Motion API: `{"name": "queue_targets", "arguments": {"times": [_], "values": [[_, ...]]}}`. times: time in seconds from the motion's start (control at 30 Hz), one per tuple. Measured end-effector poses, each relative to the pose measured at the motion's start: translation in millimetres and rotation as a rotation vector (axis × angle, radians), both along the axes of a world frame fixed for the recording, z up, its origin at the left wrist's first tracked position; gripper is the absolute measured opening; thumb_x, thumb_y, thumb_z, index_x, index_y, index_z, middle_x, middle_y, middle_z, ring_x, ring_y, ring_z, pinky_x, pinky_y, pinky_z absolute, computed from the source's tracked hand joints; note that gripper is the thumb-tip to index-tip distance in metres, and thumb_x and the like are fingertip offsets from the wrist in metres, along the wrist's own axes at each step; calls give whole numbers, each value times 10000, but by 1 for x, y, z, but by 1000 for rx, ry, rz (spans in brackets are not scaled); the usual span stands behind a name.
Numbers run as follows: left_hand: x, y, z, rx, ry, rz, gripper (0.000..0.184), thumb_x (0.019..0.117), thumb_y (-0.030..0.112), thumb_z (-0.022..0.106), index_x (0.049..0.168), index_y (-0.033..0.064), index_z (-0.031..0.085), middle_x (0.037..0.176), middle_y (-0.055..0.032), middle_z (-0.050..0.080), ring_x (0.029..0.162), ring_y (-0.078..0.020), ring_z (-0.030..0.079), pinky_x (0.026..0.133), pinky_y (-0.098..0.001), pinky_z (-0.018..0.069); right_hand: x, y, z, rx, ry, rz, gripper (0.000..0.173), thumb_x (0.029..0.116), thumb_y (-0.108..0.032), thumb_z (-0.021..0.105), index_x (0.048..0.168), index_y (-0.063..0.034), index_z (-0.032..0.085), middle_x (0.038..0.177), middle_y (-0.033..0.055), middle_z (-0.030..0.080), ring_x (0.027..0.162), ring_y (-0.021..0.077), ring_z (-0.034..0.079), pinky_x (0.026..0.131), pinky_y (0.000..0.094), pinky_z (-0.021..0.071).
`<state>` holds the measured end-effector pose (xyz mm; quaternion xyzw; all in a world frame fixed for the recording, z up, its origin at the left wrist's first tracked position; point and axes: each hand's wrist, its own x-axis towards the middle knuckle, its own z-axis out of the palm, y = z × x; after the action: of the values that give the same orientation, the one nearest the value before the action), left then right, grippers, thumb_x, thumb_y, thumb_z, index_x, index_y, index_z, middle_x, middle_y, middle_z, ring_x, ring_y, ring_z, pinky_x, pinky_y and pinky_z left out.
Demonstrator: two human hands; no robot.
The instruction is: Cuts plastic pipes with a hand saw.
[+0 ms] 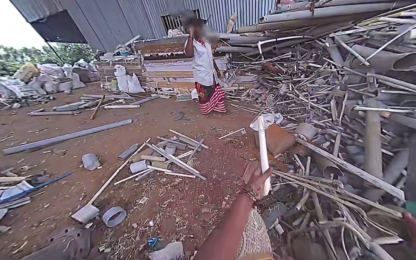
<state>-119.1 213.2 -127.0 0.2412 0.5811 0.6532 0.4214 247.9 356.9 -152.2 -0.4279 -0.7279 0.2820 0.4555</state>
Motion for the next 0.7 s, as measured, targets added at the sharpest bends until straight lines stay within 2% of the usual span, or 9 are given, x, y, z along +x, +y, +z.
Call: {"name": "queue_targets", "arguments": {"times": [0.1, 0.2, 0.27, 0.33, 0.4, 0.5, 0.6, 0.67, 0.7], "values": [[49, -4, -51, -67, -133, -85, 256, 1097, 151, 474, 1267, -35, 522, 821, -23, 548, 631, -65, 553, 605, -214, 514, -28, -26, -12, -72, -58, -29, 536, 1021, -275, 485, 1366, 134, 461, 844, 116, 599, 627, 96, 557, 619, 337, 518], [68, -6, -80, -175, -108, -159, 345, 1092, 117, 474, 1393, -46, 430, 808, -33, 530, 624, -87, 542, 594, -234, 499, -40, -30, -40, -112, -102, -7, 503, 1034, -265, 493, 1363, 115, 481, 823, 97, 606, 622, 115, 573, 619, 347, 524], [70, -8, -87, -202, -101, -202, 391, 1076, 89, 493, 1435, -33, 399, 819, -32, 536, 634, -84, 555, 595, -230, 505, -46, -28, -57, -134, -205, 15, 481, 1042, -264, 511, 1356, 99, 516, 825, 142, 637, 651, 209, 613, 644, 435, 528], [66, -7, -94, -204, -75, -285, 329, 1076, 74, 478, 1381, -41, 441, 838, -34, 548, 652, -80, 562, 616, -225, 512, -51, -25, -66, -173, -370, 52, 490, 1046, -264, 532, 1390, 86, 525, 948, 251, 687, 820, 391, 681, 768, 597, 528], [62, -3, -97, -228, -52, -364, 199, 1087, 72, 444, 1229, -40, 527, 814, -17, 554, 650, -67, 555, 630, -212, 505, -58, -26, -63, -233, -594, 102, 507, 1076, -280, 521, 1458, 50, 485, 1125, 303, 685, 1004, 491, 686, 875, 669, 507], [63, 1, -101, -228, -17, -406, 196, 1087, 44, 415, 1191, -55, 548, 810, -10, 562, 667, -60, 561, 662, -211, 505, -69, -34, -55, -210, -988, 211, 519, 1111, -321, 440, 1514, 5, 436, 1284, 299, 645, 1029, 505, 689, 861, 646, 520], [59, -1, -111, -199, 73, -465, 211, 1082, 44, 408, 1214, -70, 527, 780, 7, 536, 641, -44, 544, 643, -202, 495, -72, -36, -52, -149, -1193, 284, 481, 1123, -242, 382, 1552, -25, 387, 1303, 315, 617, 987, 514, 688, 825, 631, 529], [51, -2, -120, -209, 308, -539, 288, 1060, 120, 472, 1260, -82, 523, 825, -23, 534, 672, -65, 528, 666, -232, 481, -74, -26, -46, -211, -1218, 186, 486, 1117, -210, 376, 1572, -40, 351, 1276, 326, 611, 996, 522, 678, 818, 640, 522], [47, -2, -122, -251, 455, -568, 361, 1054, 176, 505, 1309, -79, 525, 917, -90, 580, 752, -122, 561, 730, -287, 497, -77, -21, -43, -266, -1221, 128, 496, 1112, -206, 382, 1581, -53, 333, 1293, 321, 606, 1029, 518, 674, 835, 646, 522]]}}
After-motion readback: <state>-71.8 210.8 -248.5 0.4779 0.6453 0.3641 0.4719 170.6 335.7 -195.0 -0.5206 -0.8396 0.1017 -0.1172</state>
